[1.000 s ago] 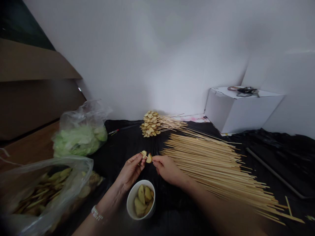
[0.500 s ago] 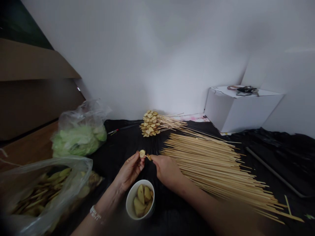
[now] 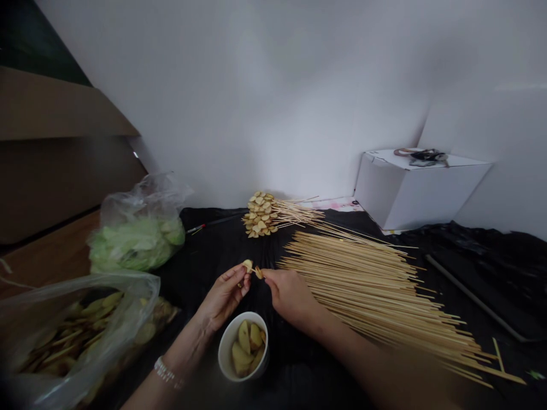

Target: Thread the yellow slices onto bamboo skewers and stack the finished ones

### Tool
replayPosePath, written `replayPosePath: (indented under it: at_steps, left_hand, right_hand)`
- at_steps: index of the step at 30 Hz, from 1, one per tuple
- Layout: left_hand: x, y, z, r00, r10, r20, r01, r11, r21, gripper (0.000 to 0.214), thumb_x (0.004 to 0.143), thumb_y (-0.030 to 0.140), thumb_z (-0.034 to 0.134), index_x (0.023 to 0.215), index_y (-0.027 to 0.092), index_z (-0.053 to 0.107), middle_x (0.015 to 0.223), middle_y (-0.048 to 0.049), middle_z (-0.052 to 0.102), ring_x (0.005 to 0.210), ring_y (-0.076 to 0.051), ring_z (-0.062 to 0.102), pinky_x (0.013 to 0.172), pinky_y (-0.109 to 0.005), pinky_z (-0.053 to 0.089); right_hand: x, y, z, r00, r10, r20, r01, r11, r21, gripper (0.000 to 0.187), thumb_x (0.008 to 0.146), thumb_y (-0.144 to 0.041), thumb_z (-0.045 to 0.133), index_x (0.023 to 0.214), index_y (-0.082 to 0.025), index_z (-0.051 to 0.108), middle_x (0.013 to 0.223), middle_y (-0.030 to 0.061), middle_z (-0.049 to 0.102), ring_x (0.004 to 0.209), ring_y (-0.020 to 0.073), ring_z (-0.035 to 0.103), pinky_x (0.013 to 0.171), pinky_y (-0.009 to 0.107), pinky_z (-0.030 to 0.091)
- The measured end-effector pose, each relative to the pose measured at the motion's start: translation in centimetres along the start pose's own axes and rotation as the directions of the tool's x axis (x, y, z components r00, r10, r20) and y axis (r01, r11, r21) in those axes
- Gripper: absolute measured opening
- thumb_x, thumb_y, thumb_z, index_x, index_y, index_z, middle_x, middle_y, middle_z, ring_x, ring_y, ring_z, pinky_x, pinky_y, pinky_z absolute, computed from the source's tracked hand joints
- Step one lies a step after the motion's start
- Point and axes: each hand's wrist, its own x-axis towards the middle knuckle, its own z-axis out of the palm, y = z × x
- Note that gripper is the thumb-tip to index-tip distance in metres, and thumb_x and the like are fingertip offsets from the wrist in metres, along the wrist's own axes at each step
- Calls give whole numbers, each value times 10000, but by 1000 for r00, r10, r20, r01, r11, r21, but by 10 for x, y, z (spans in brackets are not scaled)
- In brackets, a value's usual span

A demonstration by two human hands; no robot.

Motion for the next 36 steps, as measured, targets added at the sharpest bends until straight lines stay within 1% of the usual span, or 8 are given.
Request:
replayPosePath:
  at_steps: [2,6,9,11,16,23,30,36]
  left_hand:
    - [1,0,1,999,8,-32,-8,1000,3,102,699,27,712,789,76,706,751,-73,694,597,-68,621,592,-139,537]
    - [2,1,2,997,25,-75,-28,999,-34,99,708,4,693,762,85,707,746,-67,697,597,-64,624,590,-130,540]
    - [2,2,2,994,56,-91,-58,998,-21,98,689,9,713,752,84,712,742,-61,701,607,-66,628,592,-129,538]
    - [3,2,1,994,80,-79,-79,997,20,112,665,35,744,763,81,719,754,-64,707,607,-65,625,594,-129,535]
    - [3,2,-1,991,125,-54,-119,988,100,200,611,127,806,793,90,734,739,-64,714,593,-64,611,591,-133,521]
    - [3,1,-1,988,139,-69,-129,982,136,241,567,166,833,782,107,738,715,-48,704,588,-62,596,577,-141,507]
    - [3,3,-2,985,164,-54,-152,972,178,270,547,273,847,726,106,732,670,-43,685,587,-72,585,577,-162,493]
    - [2,2,-1,963,265,-38,-242,921,306,296,569,294,828,771,95,744,631,-34,662,542,-60,540,554,-162,449]
  right_hand:
    - [0,0,0,1000,0,5,0,1000,12,275,882,-136,401,949,-197,661,923,55,701,840,163,618,745,246,407]
    - [1,0,-1,999,31,42,-34,998,61,270,889,-166,406,920,-200,672,826,37,703,720,152,605,655,235,389]
    - [1,1,-1,1000,20,19,-20,999,49,269,884,-159,406,901,-193,672,863,48,705,754,159,612,672,239,386]
    - [0,1,0,1000,6,2,-6,1000,25,272,882,-147,397,882,-188,666,882,54,703,782,162,616,694,241,384]
    - [-1,-1,0,1000,19,8,-19,1000,-21,252,876,-147,405,872,-196,652,791,32,687,689,146,588,642,236,356]
    - [0,-1,0,998,52,44,-53,998,26,243,869,-159,425,843,-188,665,761,27,685,651,138,565,612,237,335]
    - [-1,-3,-2,997,66,50,-67,998,16,249,866,-163,428,829,-186,674,767,36,693,658,141,567,610,241,330]
    - [-3,-7,-3,996,74,44,-73,997,-12,252,866,-164,427,783,-183,664,704,28,672,606,129,541,575,241,298]
